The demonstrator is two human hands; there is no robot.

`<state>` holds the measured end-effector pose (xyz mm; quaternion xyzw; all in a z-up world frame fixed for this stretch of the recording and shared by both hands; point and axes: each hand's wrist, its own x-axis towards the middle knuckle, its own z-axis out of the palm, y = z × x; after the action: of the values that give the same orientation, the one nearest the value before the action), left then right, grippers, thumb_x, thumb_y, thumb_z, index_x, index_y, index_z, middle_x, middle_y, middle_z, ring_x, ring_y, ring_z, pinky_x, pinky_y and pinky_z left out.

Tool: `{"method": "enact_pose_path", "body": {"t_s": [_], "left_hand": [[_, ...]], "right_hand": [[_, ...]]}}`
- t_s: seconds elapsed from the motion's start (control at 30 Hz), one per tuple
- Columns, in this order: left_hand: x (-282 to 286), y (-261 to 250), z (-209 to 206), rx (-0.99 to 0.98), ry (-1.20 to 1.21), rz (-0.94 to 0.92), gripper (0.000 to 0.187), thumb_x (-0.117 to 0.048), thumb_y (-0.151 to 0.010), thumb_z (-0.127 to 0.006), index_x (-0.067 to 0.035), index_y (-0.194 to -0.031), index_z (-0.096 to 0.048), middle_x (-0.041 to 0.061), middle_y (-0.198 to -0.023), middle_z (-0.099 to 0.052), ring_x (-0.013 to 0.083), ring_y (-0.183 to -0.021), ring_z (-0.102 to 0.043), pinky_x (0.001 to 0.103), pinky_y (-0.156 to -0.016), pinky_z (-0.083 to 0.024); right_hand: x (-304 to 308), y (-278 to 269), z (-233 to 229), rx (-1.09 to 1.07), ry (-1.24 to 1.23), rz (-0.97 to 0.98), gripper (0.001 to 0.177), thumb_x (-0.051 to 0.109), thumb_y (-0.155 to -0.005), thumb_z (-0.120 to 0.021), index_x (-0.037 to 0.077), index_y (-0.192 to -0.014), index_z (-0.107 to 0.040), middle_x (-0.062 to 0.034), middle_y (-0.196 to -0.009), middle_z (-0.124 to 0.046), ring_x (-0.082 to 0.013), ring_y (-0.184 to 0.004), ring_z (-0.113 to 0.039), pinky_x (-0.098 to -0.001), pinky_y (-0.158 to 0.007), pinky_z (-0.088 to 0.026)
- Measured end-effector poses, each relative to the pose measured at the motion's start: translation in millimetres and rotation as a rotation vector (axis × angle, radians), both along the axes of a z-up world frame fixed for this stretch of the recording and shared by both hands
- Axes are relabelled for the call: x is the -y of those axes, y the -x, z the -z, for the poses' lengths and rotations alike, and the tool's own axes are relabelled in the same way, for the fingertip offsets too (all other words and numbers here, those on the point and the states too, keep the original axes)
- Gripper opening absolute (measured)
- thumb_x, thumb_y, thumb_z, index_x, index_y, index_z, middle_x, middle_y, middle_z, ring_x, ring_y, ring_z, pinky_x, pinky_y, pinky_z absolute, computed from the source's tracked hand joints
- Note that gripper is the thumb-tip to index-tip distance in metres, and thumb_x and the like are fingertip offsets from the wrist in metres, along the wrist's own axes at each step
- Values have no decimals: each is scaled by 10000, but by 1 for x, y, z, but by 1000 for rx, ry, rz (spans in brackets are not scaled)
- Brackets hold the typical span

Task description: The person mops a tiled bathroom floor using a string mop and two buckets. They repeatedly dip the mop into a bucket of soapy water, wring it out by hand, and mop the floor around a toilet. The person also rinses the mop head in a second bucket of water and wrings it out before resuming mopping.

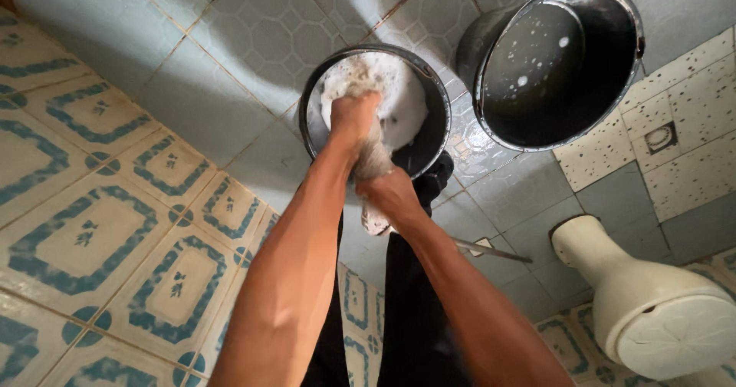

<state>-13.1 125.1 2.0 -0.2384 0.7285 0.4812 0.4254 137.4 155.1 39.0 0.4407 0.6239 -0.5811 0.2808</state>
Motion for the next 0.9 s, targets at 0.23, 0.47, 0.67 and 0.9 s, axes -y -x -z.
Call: {"method": "enact_pose_path", "body": {"t_s": [0.23, 0.47, 0.67, 0.9], "left_hand": [[-20, 16, -29, -296, 260, 655, 428, -358, -826, -704, 54, -929, -754, 330, -995, -712, 450, -1011, -707, 473, -907, -557], [-28, 14, -79, -475, 298, 1040, 401, -350, -779, -773, 23, -926, -763, 272, -977, -719, 448, -963, -704, 481, -835, -568], [-29, 12, -91, -455, 323, 1230, 300, -270, -794, -728, -16, -944, -783, 245, -976, -745, 420, -972, -724, 480, -856, -579], [-34, 22, -88, -531, 334, 1110, 412, -368, -778, -768, 5, -951, -768, 270, -981, -726, 439, -940, -710, 501, -822, -572]], "right_hand": [[15, 29, -15, 114, -93, -46, 432, 315, -782, -780, -23, -1039, -702, -200, -889, -754, -348, -804, -755, -492, -649, -609], [22, 44, -51, 98, -91, -26, 567, 419, -798, -807, -99, -1004, -709, -246, -891, -753, -295, -858, -783, -458, -722, -587], [37, 31, 1, -81, -225, -553, 389, 382, -986, -628, 14, -1040, -741, -184, -940, -791, -327, -914, -755, -456, -807, -568], [24, 37, -41, -4, -136, -38, 535, 411, -735, -820, 1, -1065, -722, -205, -990, -757, -340, -953, -732, -433, -830, -565]]}}
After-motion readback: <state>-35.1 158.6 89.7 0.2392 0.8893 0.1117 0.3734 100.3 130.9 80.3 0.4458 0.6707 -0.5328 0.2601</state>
